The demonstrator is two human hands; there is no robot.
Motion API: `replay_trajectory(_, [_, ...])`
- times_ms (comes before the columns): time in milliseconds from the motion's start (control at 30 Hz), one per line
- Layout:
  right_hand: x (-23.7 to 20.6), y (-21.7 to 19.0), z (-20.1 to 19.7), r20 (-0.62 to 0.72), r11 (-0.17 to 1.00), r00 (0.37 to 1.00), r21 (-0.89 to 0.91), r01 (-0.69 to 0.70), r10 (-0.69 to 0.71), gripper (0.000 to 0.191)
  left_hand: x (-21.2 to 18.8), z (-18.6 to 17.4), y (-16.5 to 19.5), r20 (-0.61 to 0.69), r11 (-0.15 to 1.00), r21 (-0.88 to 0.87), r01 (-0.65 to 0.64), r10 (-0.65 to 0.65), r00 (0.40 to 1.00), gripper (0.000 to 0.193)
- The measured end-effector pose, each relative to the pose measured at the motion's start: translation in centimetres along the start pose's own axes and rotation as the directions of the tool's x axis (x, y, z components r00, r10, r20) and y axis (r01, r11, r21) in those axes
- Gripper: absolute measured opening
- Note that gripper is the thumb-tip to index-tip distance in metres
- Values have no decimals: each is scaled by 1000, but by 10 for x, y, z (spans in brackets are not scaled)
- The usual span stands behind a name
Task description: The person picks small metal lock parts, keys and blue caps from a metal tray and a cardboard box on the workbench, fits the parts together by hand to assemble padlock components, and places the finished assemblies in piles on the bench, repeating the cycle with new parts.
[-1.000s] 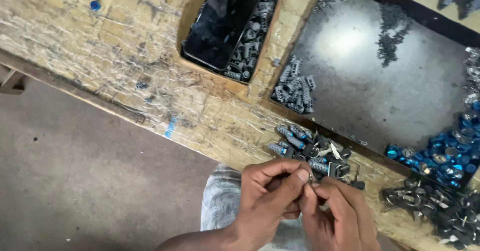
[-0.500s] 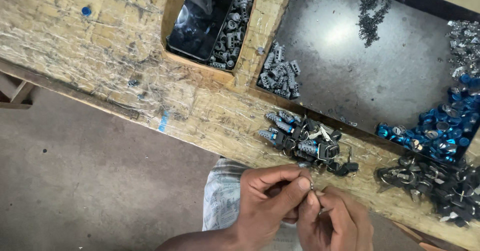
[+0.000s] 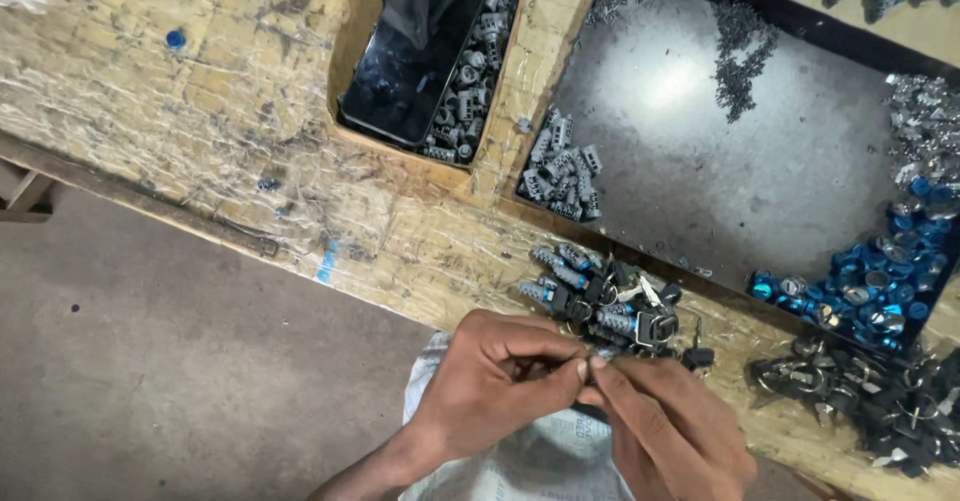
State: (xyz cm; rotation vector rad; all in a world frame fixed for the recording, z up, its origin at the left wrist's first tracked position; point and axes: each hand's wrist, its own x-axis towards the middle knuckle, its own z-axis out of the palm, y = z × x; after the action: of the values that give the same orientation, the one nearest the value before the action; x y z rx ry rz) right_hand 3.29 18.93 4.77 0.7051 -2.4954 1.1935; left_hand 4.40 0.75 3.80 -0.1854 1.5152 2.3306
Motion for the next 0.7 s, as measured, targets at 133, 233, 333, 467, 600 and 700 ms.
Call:
replay_trajectory(133, [-1, 12, -5, 77, 999, 997, 29, 20, -22, 29, -1, 8, -9, -38, 999, -39, -24, 23, 999, 8])
replay_trajectory(233, [-6, 25, -9, 162, 991, 986, 124, -44, 23, 31, -1, 6, -25, -49, 1000, -15, -25, 24, 998, 10])
replay_trajectory(333, [-2, 30, -13, 248, 955, 947, 162, -250, 206, 26, 3, -2, -38, 20, 982, -175, 76, -73, 997, 10])
replay_trajectory(467, [37, 45, -7, 431, 859, 828, 194, -473, 359, 12, 2, -3, -47, -203, 980, -201, 3, -45, 978, 7])
replay_trajectory(600, [82, 81, 27, 271, 871, 829, -192, -452, 489, 14, 1, -9, -53, -377, 967, -254, 4, -103, 920, 5])
replay_trajectory(700, [85, 95, 54, 337, 789, 727, -410, -458, 598, 24, 0, -12, -55, -377, 958, -287, 11, -124, 918, 6])
